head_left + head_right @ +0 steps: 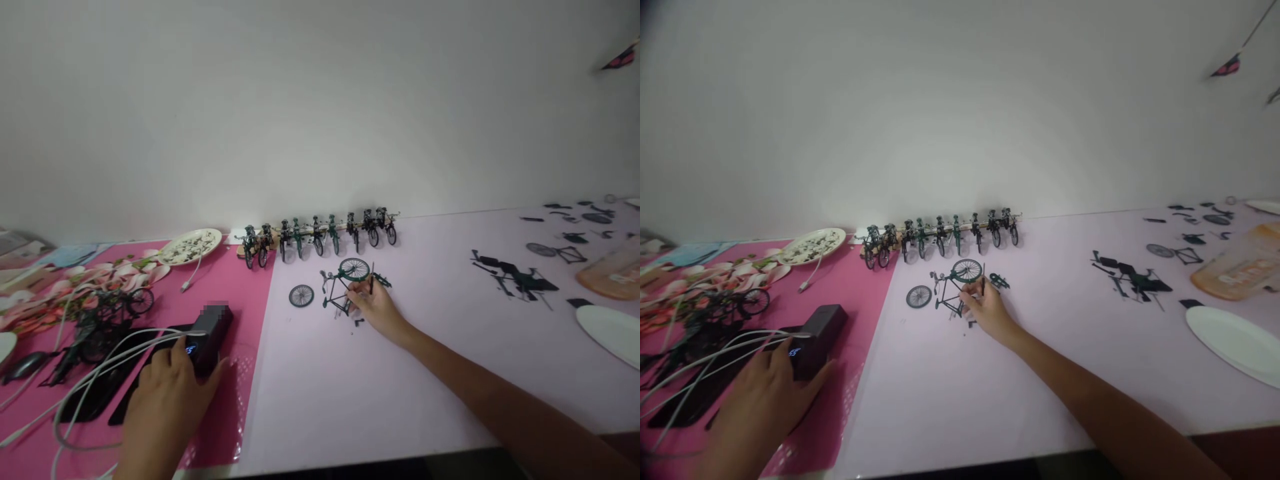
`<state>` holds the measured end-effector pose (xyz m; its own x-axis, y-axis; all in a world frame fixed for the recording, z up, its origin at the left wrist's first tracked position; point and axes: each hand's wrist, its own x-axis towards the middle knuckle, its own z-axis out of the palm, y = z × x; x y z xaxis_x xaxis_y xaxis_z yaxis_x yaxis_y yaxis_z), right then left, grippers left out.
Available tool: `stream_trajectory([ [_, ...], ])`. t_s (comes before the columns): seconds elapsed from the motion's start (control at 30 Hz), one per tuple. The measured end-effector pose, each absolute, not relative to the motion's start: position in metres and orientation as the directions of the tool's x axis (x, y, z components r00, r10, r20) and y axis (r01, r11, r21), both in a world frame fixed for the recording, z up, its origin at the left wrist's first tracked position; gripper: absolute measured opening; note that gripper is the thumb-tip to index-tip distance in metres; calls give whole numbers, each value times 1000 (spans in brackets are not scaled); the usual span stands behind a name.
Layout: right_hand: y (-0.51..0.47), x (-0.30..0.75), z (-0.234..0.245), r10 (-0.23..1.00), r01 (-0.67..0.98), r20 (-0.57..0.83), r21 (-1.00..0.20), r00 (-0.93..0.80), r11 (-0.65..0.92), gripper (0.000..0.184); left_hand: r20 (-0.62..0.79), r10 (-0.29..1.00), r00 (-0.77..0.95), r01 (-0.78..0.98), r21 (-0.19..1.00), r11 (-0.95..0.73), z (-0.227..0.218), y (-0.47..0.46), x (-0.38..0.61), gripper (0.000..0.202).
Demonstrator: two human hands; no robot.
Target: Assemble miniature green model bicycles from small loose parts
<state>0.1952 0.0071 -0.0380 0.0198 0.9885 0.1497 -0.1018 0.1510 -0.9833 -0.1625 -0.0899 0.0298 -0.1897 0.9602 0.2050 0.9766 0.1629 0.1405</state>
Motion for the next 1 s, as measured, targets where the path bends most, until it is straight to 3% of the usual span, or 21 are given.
stream_trajectory([
  [0.07,8,195,-37,983,-111,179,-977,41,182,56,213,952,-221,975,12,223,28,-84,-158,93],
  [0.13,9,194,-36,977,-112,205,-971,60,211,56,211,943,-256,962,-38,270,28,-81,-152,88],
  [0.53,9,196,-37,975,-159,218,-962,44,222,57,250,950,-186,979,-33,201,23,-31,-158,69],
  [0.83,7,198,-34,979,-132,202,-970,10,202,55,199,969,-145,973,-151,176,49,41,-162,58],
  [1.0,6,198,-34,982,-118,188,-975,10,188,56,154,982,-106,976,-174,133,63,68,-165,62],
])
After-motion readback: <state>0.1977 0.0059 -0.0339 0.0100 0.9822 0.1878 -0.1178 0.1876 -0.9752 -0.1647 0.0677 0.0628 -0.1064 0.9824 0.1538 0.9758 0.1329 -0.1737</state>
